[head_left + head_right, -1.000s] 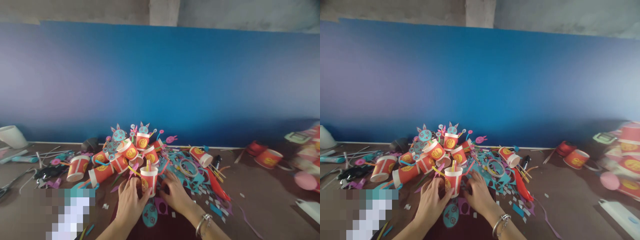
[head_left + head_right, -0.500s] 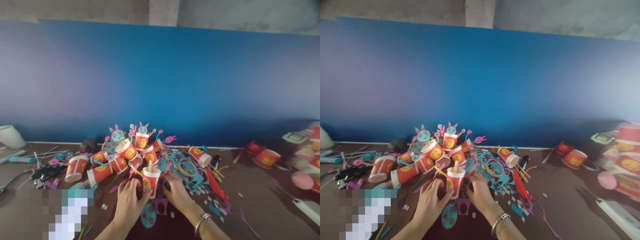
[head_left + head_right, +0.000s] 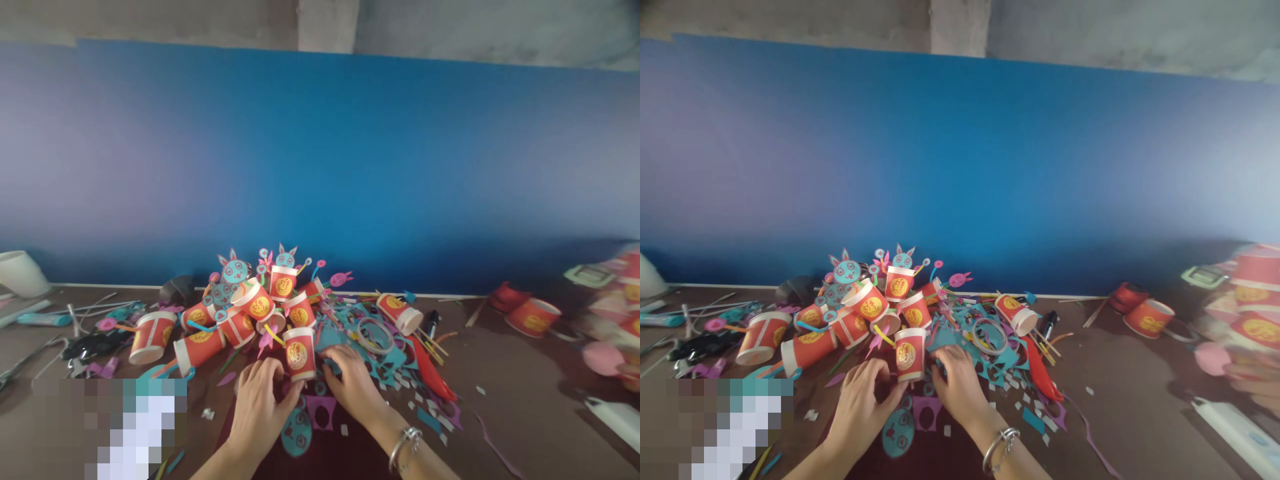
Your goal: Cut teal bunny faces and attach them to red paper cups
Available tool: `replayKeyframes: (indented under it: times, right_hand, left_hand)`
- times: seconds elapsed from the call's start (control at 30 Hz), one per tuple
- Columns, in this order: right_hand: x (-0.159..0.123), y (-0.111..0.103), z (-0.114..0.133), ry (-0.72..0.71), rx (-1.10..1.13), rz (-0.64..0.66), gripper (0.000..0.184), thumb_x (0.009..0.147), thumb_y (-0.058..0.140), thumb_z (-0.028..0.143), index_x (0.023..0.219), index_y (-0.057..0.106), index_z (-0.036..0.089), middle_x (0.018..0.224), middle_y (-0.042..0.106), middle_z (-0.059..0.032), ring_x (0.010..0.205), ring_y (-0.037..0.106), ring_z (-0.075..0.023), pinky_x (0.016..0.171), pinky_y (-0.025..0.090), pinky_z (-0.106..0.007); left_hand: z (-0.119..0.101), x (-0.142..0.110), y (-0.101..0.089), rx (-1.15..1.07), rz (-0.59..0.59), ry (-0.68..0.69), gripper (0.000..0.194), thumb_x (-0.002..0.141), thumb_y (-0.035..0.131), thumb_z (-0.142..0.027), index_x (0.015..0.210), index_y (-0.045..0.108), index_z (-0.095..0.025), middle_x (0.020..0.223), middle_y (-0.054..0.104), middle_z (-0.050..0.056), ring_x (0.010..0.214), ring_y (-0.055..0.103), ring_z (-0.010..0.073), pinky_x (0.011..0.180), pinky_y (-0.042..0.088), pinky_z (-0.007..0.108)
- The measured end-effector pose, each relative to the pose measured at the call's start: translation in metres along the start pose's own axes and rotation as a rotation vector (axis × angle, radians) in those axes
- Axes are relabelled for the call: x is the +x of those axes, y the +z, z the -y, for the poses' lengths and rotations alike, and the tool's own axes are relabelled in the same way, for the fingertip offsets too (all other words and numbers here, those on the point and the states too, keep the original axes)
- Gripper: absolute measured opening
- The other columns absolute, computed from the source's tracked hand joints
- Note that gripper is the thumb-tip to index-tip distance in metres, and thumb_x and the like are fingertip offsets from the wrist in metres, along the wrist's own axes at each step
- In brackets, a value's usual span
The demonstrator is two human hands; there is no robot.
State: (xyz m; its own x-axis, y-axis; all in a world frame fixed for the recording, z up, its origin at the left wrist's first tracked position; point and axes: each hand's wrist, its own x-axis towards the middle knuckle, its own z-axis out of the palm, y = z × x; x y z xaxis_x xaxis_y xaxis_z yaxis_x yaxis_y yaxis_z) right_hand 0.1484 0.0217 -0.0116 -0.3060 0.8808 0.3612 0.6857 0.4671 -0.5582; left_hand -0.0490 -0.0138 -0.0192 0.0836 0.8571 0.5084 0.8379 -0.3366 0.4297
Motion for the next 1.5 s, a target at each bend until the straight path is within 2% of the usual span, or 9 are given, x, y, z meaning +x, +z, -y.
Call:
replayKeyframes:
  times: [0.2, 0.57, 0.67, 0.77, 0.9, 1.03, 1.17, 1.3, 1.5]
  right_hand:
    - [-0.003, -0.001, 0.006, -0.091, 0.019, 0.060, 0.044, 0.079, 0.048, 0.008, 0.122, 0.051, 0.020, 0.103, 0.065, -0.0081, 0.096, 0.058, -0.0230, 0.087, 0.043, -0.038]
    - [-0.006, -0.006, 0.016, -0.319, 0.081, 0.036, 0.040, 0.066, 0.040, -0.001, 0.089, 0.063, 0.022, 0.086, 0.068, -0.0036, 0.093, 0.060, -0.0201, 0.082, 0.043, -0.032]
    - [-0.002, -0.011, 0.008, -0.203, -0.046, -0.107, 0.027, 0.070, 0.040, 0.002, 0.071, 0.060, 0.020, 0.065, 0.062, -0.0024, 0.067, 0.057, -0.0178, 0.067, 0.043, -0.029]
    - [0.005, -0.024, -0.008, 0.037, -0.318, -0.210, 0.024, 0.071, 0.043, 0.004, 0.076, 0.060, 0.019, 0.073, 0.062, -0.0056, 0.075, 0.057, -0.0210, 0.070, 0.041, -0.032]
    - [0.008, -0.044, -0.030, 0.296, -0.679, -0.088, 0.018, 0.070, 0.053, 0.009, 0.084, 0.063, 0.014, 0.090, 0.062, -0.0162, 0.091, 0.055, -0.0331, 0.073, 0.040, -0.041]
    - [0.007, -0.049, -0.039, 0.318, -0.747, -0.010, 0.014, 0.074, 0.051, 0.009, 0.078, 0.063, 0.016, 0.090, 0.063, -0.0165, 0.094, 0.054, -0.0339, 0.073, 0.039, -0.041]
    - [0.011, -0.049, -0.036, 0.259, -0.625, -0.102, 0.010, 0.071, 0.054, 0.011, 0.069, 0.056, 0.020, 0.081, 0.063, -0.0095, 0.089, 0.056, -0.0286, 0.075, 0.038, -0.038]
    - [0.017, -0.055, -0.019, 0.144, -0.226, -0.214, 0.007, 0.081, 0.048, 0.020, 0.073, 0.047, 0.021, 0.067, 0.058, -0.0009, 0.067, 0.057, -0.0194, 0.068, 0.041, -0.031]
    - [0.017, -0.062, 0.012, 0.033, 0.202, -0.089, 0.013, 0.091, 0.040, 0.025, 0.081, 0.047, 0.021, 0.071, 0.057, 0.0014, 0.066, 0.055, -0.0146, 0.064, 0.042, -0.025]
  left_hand:
    - [0.003, -0.003, 0.002, -0.049, -0.025, 0.047, 0.032, 0.082, 0.058, -0.035, 0.107, 0.044, -0.021, 0.093, 0.066, 0.005, 0.088, 0.062, 0.0219, 0.081, 0.044, 0.038]
    - [0.005, -0.002, 0.010, -0.225, -0.050, -0.075, 0.026, 0.079, 0.059, -0.030, 0.097, 0.043, -0.023, 0.088, 0.060, 0.004, 0.082, 0.062, 0.0233, 0.072, 0.051, 0.039]
    - [0.004, -0.004, 0.014, -0.300, -0.024, -0.073, 0.029, 0.077, 0.059, -0.026, 0.101, 0.042, -0.022, 0.093, 0.059, 0.006, 0.089, 0.062, 0.0246, 0.076, 0.052, 0.040]
    - [0.003, -0.005, 0.013, -0.274, 0.019, -0.110, 0.028, 0.077, 0.060, -0.031, 0.097, 0.042, -0.022, 0.090, 0.058, 0.005, 0.084, 0.064, 0.0238, 0.073, 0.053, 0.039]
    - [0.003, -0.004, 0.011, -0.175, 0.017, -0.066, 0.020, 0.081, 0.055, -0.031, 0.091, 0.040, -0.023, 0.081, 0.057, 0.002, 0.080, 0.063, 0.0233, 0.074, 0.052, 0.040]
    - [0.002, -0.002, 0.011, -0.092, 0.012, 0.028, 0.014, 0.081, 0.053, -0.026, 0.085, 0.040, -0.024, 0.074, 0.059, -0.003, 0.070, 0.063, 0.0196, 0.097, 0.037, 0.053]
    - [-0.003, 0.000, 0.005, -0.038, -0.002, 0.060, 0.010, 0.081, 0.050, -0.022, 0.080, 0.040, -0.024, 0.070, 0.057, -0.004, 0.066, 0.060, 0.0178, 0.096, 0.034, 0.052]
    - [-0.013, 0.000, -0.009, -0.069, -0.045, 0.096, 0.013, 0.080, 0.044, -0.013, 0.074, 0.039, -0.023, 0.069, 0.054, -0.002, 0.067, 0.056, 0.0171, 0.083, 0.041, 0.042]
    - [-0.044, 0.021, -0.032, -0.169, -0.012, 0.237, 0.014, 0.083, 0.043, -0.013, 0.090, 0.051, -0.023, 0.090, 0.061, 0.005, 0.089, 0.057, 0.0221, 0.085, 0.040, 0.041]
